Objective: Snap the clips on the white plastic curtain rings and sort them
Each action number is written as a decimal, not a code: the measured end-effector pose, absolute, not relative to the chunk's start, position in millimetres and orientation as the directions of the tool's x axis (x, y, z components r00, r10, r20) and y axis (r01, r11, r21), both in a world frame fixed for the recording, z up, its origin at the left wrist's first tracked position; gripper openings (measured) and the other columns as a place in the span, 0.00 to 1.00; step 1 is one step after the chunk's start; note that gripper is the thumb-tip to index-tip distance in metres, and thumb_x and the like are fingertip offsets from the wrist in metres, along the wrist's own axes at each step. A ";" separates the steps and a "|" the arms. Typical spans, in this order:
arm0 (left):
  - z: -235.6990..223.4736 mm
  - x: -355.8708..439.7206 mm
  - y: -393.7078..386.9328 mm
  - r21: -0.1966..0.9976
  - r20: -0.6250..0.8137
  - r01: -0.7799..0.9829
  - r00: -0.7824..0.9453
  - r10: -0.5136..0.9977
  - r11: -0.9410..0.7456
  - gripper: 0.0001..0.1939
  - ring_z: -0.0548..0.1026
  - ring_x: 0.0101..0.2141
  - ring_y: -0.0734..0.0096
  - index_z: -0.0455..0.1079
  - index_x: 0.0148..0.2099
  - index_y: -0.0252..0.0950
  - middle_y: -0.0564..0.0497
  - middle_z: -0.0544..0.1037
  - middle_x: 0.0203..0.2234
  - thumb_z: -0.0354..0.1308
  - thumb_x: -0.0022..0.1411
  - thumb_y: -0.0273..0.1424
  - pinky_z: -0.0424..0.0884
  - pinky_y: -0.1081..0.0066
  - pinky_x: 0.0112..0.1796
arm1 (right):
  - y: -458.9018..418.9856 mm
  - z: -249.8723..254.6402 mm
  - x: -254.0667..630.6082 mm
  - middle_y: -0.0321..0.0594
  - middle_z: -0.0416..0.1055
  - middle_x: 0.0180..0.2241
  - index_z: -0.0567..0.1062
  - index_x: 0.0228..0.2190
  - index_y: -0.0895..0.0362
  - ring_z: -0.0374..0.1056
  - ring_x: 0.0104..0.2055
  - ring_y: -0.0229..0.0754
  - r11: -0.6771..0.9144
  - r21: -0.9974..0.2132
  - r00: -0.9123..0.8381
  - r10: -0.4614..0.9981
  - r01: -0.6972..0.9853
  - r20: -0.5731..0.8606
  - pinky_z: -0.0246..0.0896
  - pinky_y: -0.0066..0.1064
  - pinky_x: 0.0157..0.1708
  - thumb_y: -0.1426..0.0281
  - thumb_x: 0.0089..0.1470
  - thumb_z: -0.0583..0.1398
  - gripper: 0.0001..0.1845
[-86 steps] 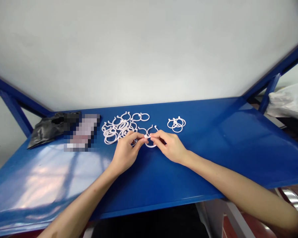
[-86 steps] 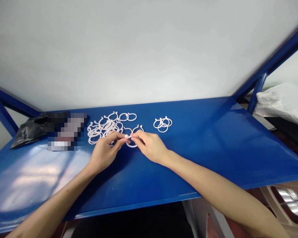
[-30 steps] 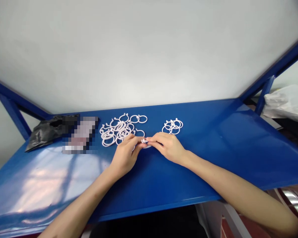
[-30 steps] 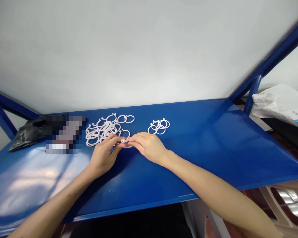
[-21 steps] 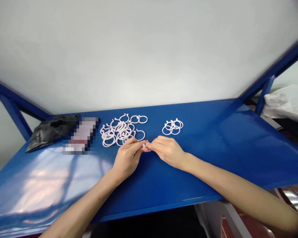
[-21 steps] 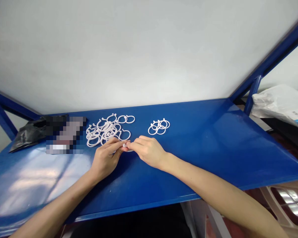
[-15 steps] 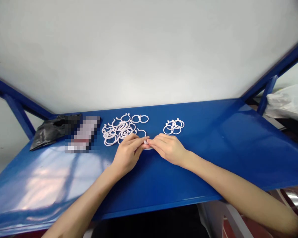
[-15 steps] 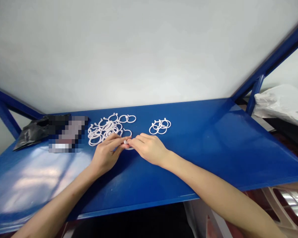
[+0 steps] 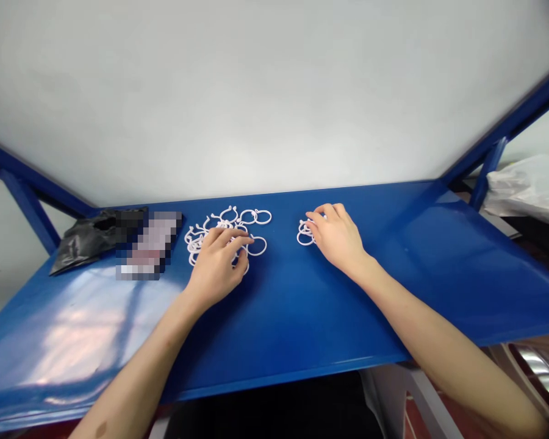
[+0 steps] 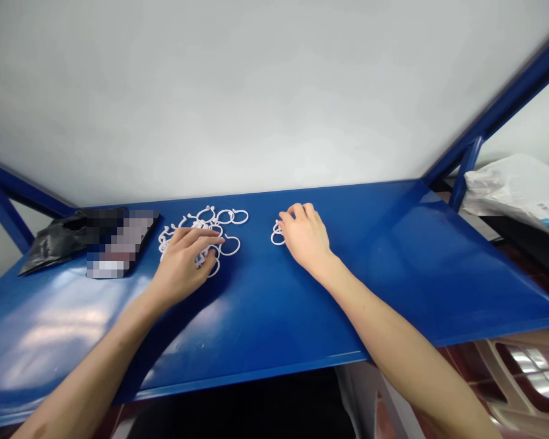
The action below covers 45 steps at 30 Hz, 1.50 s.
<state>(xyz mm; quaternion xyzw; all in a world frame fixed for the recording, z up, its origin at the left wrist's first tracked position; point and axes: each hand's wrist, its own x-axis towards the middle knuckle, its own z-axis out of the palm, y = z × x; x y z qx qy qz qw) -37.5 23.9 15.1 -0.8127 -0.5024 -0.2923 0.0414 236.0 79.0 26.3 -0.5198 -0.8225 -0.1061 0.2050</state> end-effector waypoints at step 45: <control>11.0 -27.5 16.3 0.269 0.401 0.760 0.470 0.786 -0.592 0.17 0.75 0.41 0.60 0.69 0.58 0.39 0.50 0.82 0.36 0.58 0.68 0.32 0.69 0.60 0.45 | 45.3 10.5 200.1 0.41 0.79 0.39 0.77 0.44 0.55 0.76 0.38 0.39 0.756 -0.506 -0.568 0.650 0.416 0.504 0.71 0.32 0.40 0.68 0.68 0.56 0.11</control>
